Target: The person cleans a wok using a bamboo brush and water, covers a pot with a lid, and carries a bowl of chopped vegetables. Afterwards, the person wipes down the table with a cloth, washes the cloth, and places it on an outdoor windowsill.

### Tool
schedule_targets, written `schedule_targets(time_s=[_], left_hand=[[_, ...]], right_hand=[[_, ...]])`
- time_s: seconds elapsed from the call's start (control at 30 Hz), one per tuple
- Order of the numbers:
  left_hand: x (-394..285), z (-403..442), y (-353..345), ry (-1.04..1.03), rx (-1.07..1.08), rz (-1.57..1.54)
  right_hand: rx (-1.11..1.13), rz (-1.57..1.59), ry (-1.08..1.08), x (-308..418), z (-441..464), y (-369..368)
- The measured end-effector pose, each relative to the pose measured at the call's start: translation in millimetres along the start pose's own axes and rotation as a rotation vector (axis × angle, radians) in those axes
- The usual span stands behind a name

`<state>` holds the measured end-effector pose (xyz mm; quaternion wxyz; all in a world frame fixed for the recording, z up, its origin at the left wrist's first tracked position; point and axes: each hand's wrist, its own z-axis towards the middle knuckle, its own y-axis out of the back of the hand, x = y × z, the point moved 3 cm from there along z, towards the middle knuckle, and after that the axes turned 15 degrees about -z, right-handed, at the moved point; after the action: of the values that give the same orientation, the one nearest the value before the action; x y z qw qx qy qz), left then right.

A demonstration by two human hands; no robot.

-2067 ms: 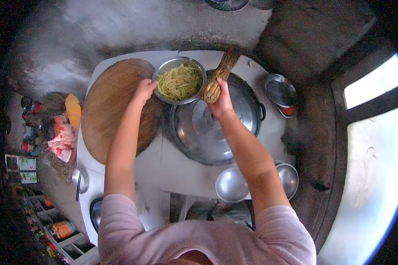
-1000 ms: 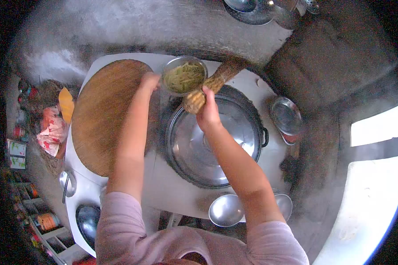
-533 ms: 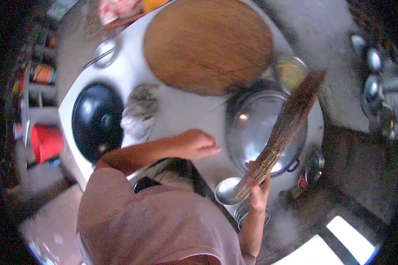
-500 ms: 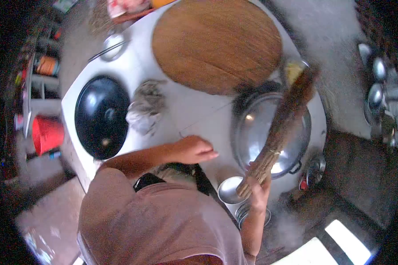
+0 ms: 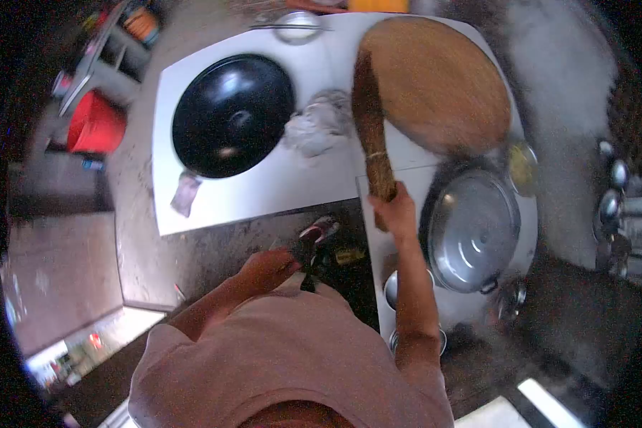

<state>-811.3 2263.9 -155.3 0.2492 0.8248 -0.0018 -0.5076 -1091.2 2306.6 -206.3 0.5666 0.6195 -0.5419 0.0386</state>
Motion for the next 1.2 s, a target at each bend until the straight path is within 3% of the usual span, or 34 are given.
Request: schedule_targets(time_s=[0.03, 0.1, 0.17, 0.23, 0.3, 0.33, 0.4, 0.47, 0.53, 0.57, 0.6, 0.63, 0.67, 0.77, 0.9, 0.97, 1.03, 1.1, 1.2], left_hand=[[6.9, -26.0, 2.1, 0.069, -0.050, 0.007], [14.5, -70.4, 9.9, 0.157, -0.131, 0.000], [20.4, -111.3, 16.1, 0.317, -0.069, 0.058], [51.0, -144.2, 13.6, 0.309, -0.122, 0.073], [60.1, -173.7, 21.6, 0.308, -0.155, 0.084], [57.4, -185.3, 34.5, 0.367, -0.195, 0.043], [72.4, -208.6, 51.6, 0.428, -0.243, -0.013], [95.3, -225.1, 65.7, 0.278, -0.358, -0.016], [99.4, -237.3, 86.7, 0.246, -0.237, 0.126], [107.0, -264.0, 92.3, 0.376, -0.374, -0.099], [110.4, -286.7, 96.9, 0.205, -0.356, 0.080], [121.2, -304.1, 102.4, 0.126, -0.446, 0.072], [125.8, -311.3, 108.2, 0.192, -0.586, -0.126], [123.6, -346.5, 133.6, 0.350, -0.945, -0.080], [118.5, -424.4, 133.4, 0.513, -1.341, -0.106], [106.1, -438.8, 109.1, 0.601, -1.506, -0.133], [97.6, -445.1, 77.5, 0.654, -1.668, -0.153], [84.8, -450.5, 51.8, 0.751, -1.771, -0.197], [35.4, -467.4, 13.9, 0.890, -2.285, -0.137]], right_hand=[[-0.057, -0.173, 0.083, -9.3, 17.6, -15.4], [-0.071, -0.448, 0.001, 0.1, 41.9, -33.6], [-0.007, -0.452, -0.023, 2.1, 53.3, -54.7], [0.052, -0.470, -0.049, 2.4, 62.3, -84.4], [-0.438, -0.831, -0.033, 10.3, 47.7, -103.8], [-0.421, -0.843, -0.002, 19.8, 42.1, -118.2], [-0.473, -0.691, 0.387, 64.7, 17.9, -141.4], [-0.306, -0.579, 0.590, 123.9, -13.3, -199.8], [-0.083, -0.497, 0.752, 167.4, -64.4, -247.1], [0.069, -0.456, 0.879, 189.9, -97.0, -287.0], [0.138, -0.464, 0.975, 210.5, -127.5, -315.7], [0.149, -0.427, 1.105, 222.6, -138.7, -342.3], [0.238, -0.400, 1.122, 234.1, -144.9, -351.3], [0.533, -0.351, 1.239, 291.9, -157.3, -380.7], [0.808, -0.314, 1.604, 378.0, -201.1, -417.6], [0.998, -0.287, 1.595, 379.9, -181.5, -446.1], [1.033, -0.364, 1.583, 404.7, -216.9, -439.5], [1.070, -0.388, 1.798, 415.5, -233.3, -446.0], [1.129, -0.459, 1.908, 421.7, -256.3, -452.8]])
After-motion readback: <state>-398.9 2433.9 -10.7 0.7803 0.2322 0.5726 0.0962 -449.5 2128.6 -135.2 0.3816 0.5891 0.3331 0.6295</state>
